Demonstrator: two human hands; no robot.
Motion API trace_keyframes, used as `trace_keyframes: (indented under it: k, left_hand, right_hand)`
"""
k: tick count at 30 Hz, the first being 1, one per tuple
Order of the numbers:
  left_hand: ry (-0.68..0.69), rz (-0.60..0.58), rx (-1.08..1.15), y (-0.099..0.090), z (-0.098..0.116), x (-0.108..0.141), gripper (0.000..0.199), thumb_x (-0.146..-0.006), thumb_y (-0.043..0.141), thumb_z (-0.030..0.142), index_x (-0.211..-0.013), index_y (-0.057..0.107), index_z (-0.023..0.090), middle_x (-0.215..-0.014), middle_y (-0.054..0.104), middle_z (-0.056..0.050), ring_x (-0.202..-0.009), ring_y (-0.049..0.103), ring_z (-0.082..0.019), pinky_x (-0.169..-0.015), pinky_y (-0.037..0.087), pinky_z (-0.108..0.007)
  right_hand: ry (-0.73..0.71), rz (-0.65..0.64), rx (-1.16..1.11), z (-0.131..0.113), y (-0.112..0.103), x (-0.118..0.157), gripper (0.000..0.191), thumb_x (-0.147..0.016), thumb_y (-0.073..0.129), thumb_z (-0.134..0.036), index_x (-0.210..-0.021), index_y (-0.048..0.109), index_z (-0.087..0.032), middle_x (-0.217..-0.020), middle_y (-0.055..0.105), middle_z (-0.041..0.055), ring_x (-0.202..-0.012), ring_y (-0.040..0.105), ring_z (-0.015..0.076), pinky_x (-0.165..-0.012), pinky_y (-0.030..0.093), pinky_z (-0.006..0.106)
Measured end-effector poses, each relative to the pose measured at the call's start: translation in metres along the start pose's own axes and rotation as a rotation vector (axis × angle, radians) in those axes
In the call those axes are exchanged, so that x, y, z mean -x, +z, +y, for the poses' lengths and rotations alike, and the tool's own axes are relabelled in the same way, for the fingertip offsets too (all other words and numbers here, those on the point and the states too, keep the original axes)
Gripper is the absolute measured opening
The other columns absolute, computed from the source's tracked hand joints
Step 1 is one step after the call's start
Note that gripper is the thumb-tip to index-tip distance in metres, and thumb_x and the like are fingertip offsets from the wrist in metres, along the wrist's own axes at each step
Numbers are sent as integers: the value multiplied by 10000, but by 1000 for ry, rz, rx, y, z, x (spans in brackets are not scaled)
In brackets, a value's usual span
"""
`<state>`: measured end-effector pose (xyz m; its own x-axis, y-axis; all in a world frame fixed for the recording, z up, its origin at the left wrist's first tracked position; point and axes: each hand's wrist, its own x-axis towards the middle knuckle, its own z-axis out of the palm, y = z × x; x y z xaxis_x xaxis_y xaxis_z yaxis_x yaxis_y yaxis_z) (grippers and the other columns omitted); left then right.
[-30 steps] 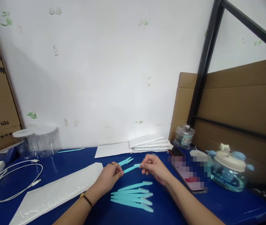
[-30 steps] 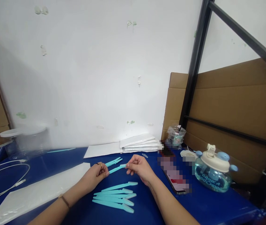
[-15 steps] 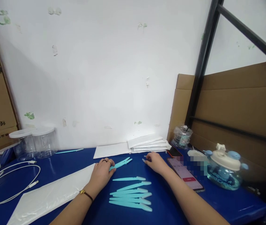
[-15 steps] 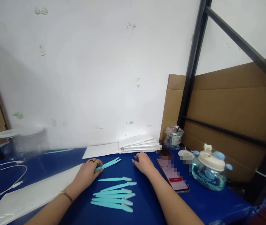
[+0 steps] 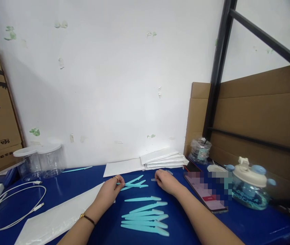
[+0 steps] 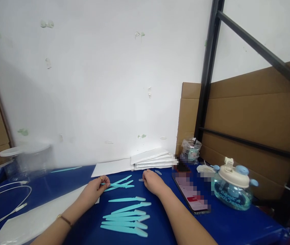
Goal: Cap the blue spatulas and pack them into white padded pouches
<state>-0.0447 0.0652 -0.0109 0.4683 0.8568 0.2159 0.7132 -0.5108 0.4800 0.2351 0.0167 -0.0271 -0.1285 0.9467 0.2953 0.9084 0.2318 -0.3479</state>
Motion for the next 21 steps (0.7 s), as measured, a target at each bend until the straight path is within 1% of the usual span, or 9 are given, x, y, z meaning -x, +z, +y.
trace_keyframes:
  k: [3, 5, 7, 10, 15, 21]
  left_hand:
    - [4, 12, 38, -1, -5, -1, 196, -839, 400, 344, -808, 537, 207, -724, 601, 20, -651, 528, -142, -599, 330, -229]
    - [-6, 30, 44, -1, -7, -2, 204, -839, 395, 348, -808, 536, 203, -699, 581, 21, -632, 509, -138, -602, 331, -229]
    - [-19, 46, 45, -2, -8, -2, 206, -838, 395, 350, -810, 538, 204, -683, 569, 21, -622, 497, -138, -600, 327, -230]
    - [-29, 58, 52, -3, -8, -3, 199, -835, 398, 349, -809, 537, 209, -660, 555, 23, -619, 492, -143, -593, 322, -229]
    - [-33, 61, 72, -4, -6, -2, 193, -830, 399, 354, -792, 526, 213, -653, 546, 27, -614, 485, -144, -577, 313, -225]
    - [-41, 67, 91, -5, -4, -1, 198, -835, 393, 360, -797, 522, 216, -666, 550, 26, -592, 460, -137, -568, 306, -222]
  right_hand:
    - [-42, 7, -19, -6, -1, 2, 147, -757, 479, -60, -802, 560, -174, -844, 587, 46, -793, 535, 163, -695, 373, 234]
    - [-65, 1, -60, -8, -2, 2, 145, -778, 463, -79, -828, 548, -186, -775, 581, 13, -722, 528, 142, -646, 372, 217]
    - [-95, 0, -146, -8, -5, 3, 149, -789, 451, -90, -837, 548, -192, -706, 560, -15, -637, 501, 120, -587, 358, 201]
    - [-125, 29, -288, -7, -6, 3, 138, -789, 460, -108, -821, 565, -190, -680, 536, -24, -602, 472, 109, -547, 340, 193]
    - [-65, 39, -458, -7, 1, 0, 96, -831, 472, -208, -836, 567, -195, -653, 537, -25, -568, 493, 110, -513, 345, 196]
    - [-19, 0, -651, -11, 7, -3, 77, -816, 509, -241, -826, 556, -182, -649, 527, -28, -554, 532, 106, -525, 383, 206]
